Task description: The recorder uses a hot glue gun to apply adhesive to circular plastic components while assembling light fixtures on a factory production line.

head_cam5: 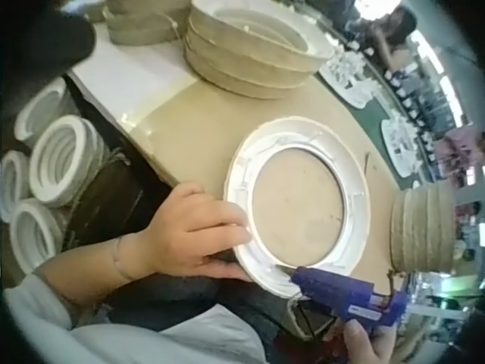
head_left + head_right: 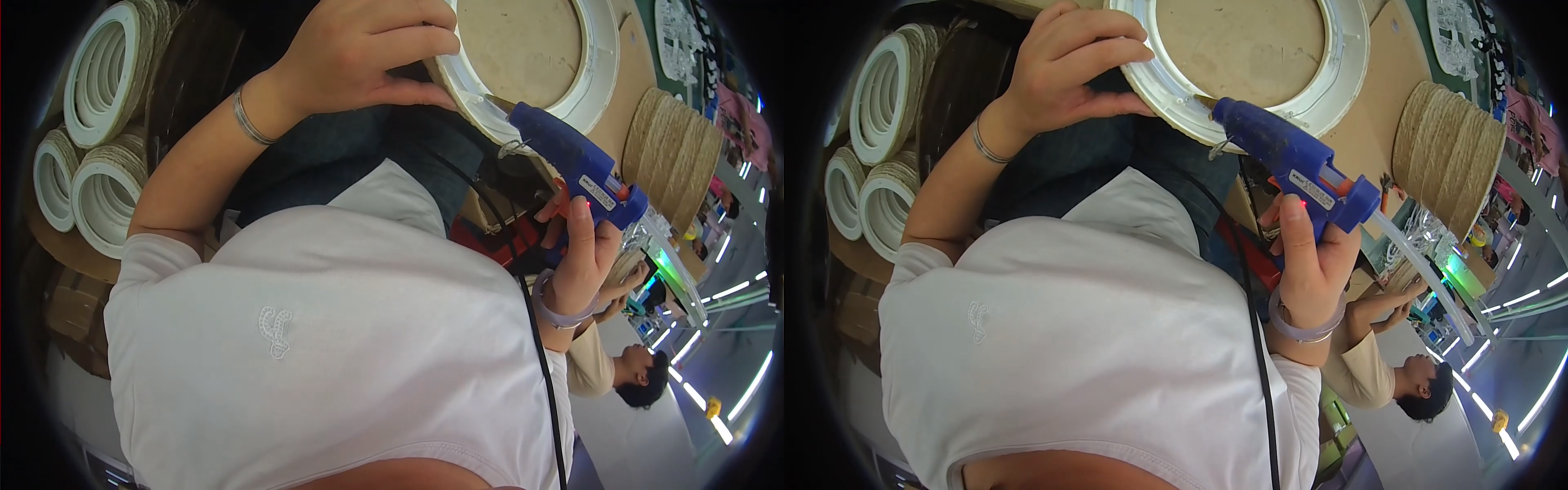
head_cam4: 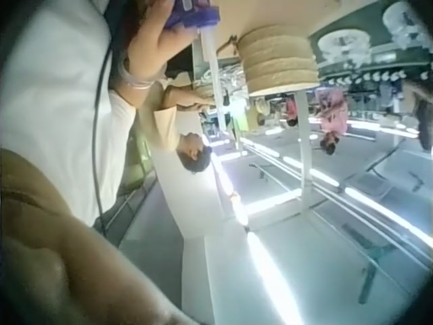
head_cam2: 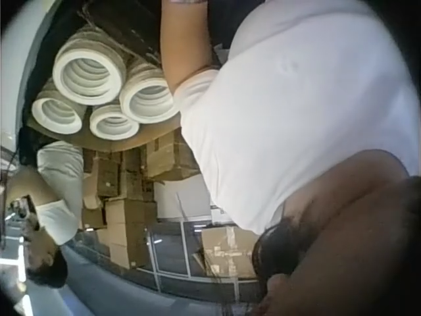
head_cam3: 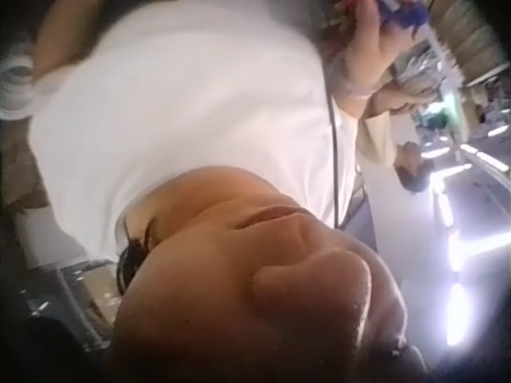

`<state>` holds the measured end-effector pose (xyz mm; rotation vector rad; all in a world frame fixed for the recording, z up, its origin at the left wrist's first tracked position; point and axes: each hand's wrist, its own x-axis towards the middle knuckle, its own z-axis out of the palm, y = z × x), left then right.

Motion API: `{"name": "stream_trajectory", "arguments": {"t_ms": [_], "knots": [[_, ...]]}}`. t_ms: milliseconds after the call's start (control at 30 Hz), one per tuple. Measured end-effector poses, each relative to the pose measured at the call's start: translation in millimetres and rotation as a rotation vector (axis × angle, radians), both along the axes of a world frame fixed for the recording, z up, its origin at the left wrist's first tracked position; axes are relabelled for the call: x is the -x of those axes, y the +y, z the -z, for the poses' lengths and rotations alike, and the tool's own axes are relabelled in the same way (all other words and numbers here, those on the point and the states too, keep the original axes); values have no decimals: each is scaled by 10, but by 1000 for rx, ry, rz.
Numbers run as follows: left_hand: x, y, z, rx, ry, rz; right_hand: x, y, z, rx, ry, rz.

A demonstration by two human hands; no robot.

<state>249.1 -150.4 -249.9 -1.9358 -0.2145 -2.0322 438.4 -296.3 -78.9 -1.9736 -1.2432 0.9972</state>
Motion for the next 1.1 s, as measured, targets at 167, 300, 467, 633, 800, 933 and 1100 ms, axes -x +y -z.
{"name": "stream_trajectory", "arguments": {"t_ms": [167,300,467,633,800,933,1100], "knots": [[-2,-56,94,85,3,33,16,-11,9,-35,1,35],[29,-81,104,88,9,29,21,-13,1,-25,6,50],[-11,-34,75,60,-22,46,3,-29,4,-28,27,39],[-1,-66,86,117,-9,42,-74,-4,-15,2,58,-9],[8,-85,70,142,-2,47,-196,56,-43,80,44,-88],[5,-32,22,57,-6,-4,-146,61,-24,-7,66,-20],[81,-128,90,201,132,-58,-174,68,-32,27,52,-61]]}}
